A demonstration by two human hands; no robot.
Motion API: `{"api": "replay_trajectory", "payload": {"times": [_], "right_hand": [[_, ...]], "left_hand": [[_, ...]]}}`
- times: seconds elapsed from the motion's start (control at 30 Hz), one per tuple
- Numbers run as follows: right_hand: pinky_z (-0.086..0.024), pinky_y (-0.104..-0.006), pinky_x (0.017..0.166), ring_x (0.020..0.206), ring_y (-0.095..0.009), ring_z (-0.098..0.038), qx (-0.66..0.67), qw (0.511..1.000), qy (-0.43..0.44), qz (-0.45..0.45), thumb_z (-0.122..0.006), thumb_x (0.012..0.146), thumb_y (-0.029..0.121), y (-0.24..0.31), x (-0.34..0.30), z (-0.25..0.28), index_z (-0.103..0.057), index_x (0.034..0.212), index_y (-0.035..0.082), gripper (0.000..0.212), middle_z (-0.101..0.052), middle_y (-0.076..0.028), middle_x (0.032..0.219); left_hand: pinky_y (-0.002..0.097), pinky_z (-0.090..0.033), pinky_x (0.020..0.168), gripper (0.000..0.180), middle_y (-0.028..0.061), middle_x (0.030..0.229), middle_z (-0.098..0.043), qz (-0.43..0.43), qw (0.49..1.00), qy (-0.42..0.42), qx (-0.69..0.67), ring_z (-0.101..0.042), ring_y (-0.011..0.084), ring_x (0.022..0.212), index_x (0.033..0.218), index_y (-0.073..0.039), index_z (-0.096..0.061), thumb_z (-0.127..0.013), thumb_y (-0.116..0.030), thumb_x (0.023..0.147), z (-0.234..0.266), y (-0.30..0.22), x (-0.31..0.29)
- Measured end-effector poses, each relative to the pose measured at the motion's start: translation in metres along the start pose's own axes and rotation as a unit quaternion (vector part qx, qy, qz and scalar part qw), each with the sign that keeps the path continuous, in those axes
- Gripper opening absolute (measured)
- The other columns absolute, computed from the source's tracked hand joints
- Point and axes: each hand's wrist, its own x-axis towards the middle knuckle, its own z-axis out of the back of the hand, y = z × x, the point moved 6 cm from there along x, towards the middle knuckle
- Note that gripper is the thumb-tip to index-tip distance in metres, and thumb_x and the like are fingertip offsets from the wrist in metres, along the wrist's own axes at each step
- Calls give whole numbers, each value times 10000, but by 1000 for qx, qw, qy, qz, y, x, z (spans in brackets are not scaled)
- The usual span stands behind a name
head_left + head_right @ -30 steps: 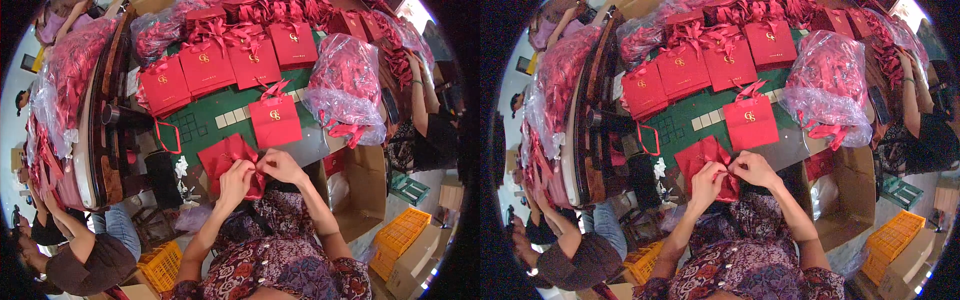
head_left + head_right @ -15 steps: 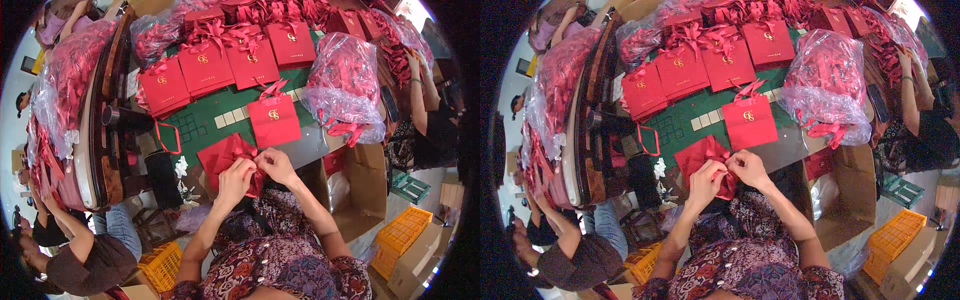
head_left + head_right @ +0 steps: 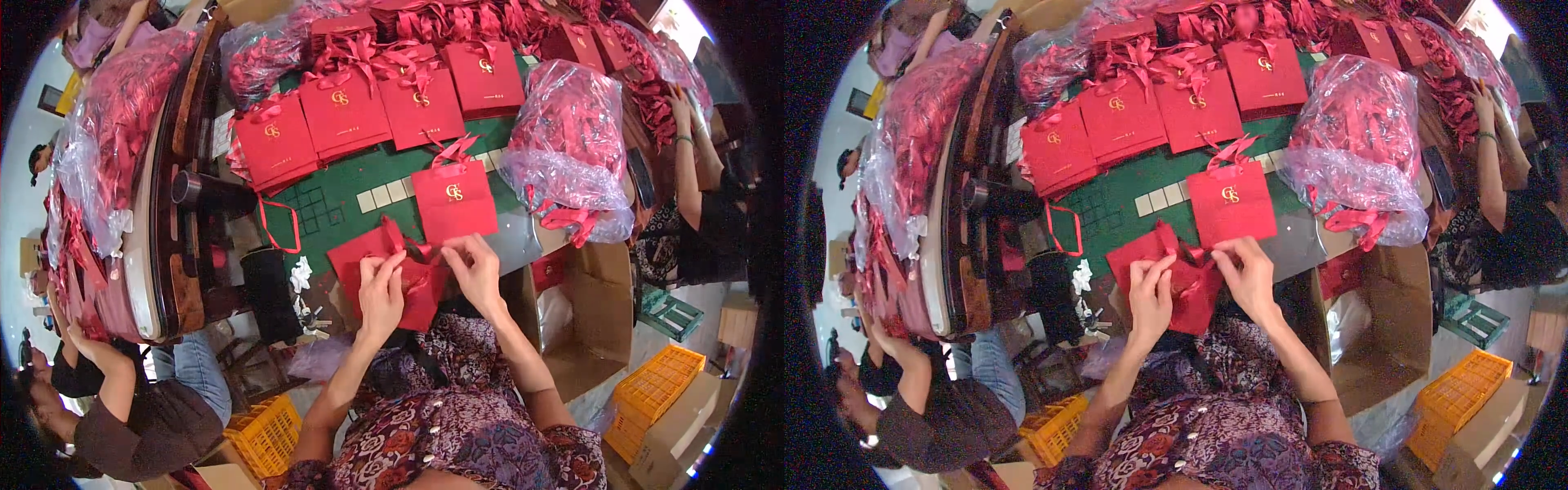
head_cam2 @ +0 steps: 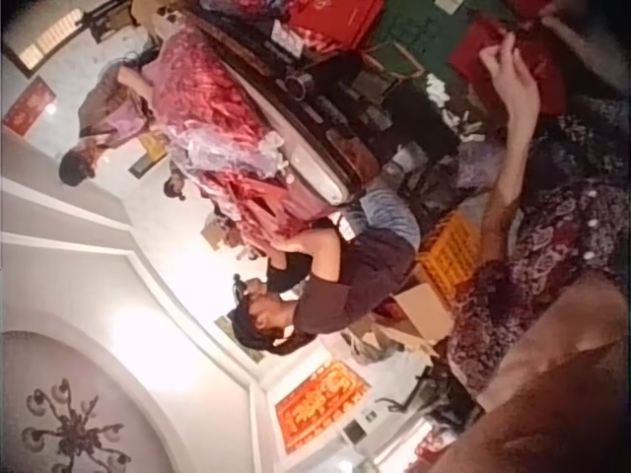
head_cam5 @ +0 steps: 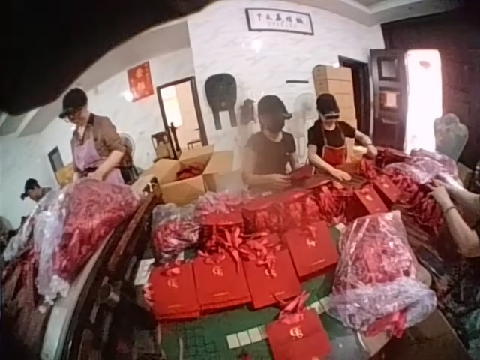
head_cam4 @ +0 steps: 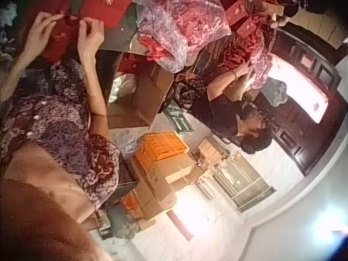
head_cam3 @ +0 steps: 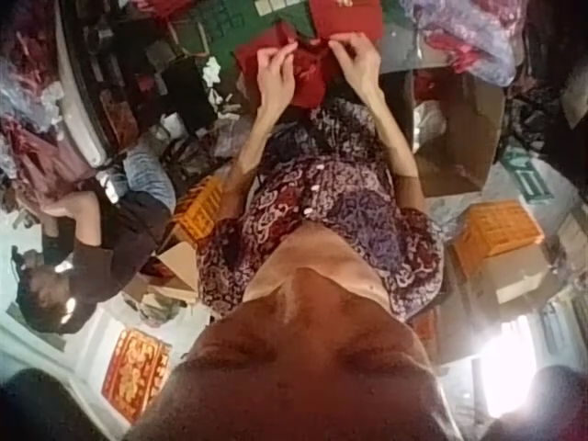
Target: The person sorts paper gift bags and attaches ribbon handles to the bags by hand.
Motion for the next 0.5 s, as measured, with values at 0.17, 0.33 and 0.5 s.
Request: {"api": "replay_trajectory", "payload": {"times": [0.17, 0.33, 0.5], "right_hand": [[-462, -230, 652, 735, -70, -565, 168, 977, 129, -41, -731, 854, 49, 13, -24, -35, -709, 953, 1, 112, -634, -18, 836], [-468, -238, 698, 755, -74, -558, 193, 968, 146, -63, -724, 862, 65, 5, -31, -56, -711, 962, -3, 122, -639, -23, 855], [-490, -262, 689, 744, -98, -589, 180, 972, 147, -24, -716, 849, 78, 8, -34, -56, -709, 964, -4, 141, -650, -43, 826]], "left_hand": [[412, -489, 737, 428, 152, 955, -491, 59, 998, 20, -19, -582, 327, 848, 1328, -88, -574, -547, 2, 910, 2, -7, -12], [413, -491, 764, 515, 171, 979, -488, 64, 996, 54, -36, -583, 333, 872, 1389, -53, -514, -496, 52, 885, -6, -7, -20], [449, -499, 748, 632, 180, 1023, -476, 79, 992, 93, -24, -591, 376, 898, 1462, -61, -409, -520, 63, 853, -10, -6, -25]]}}
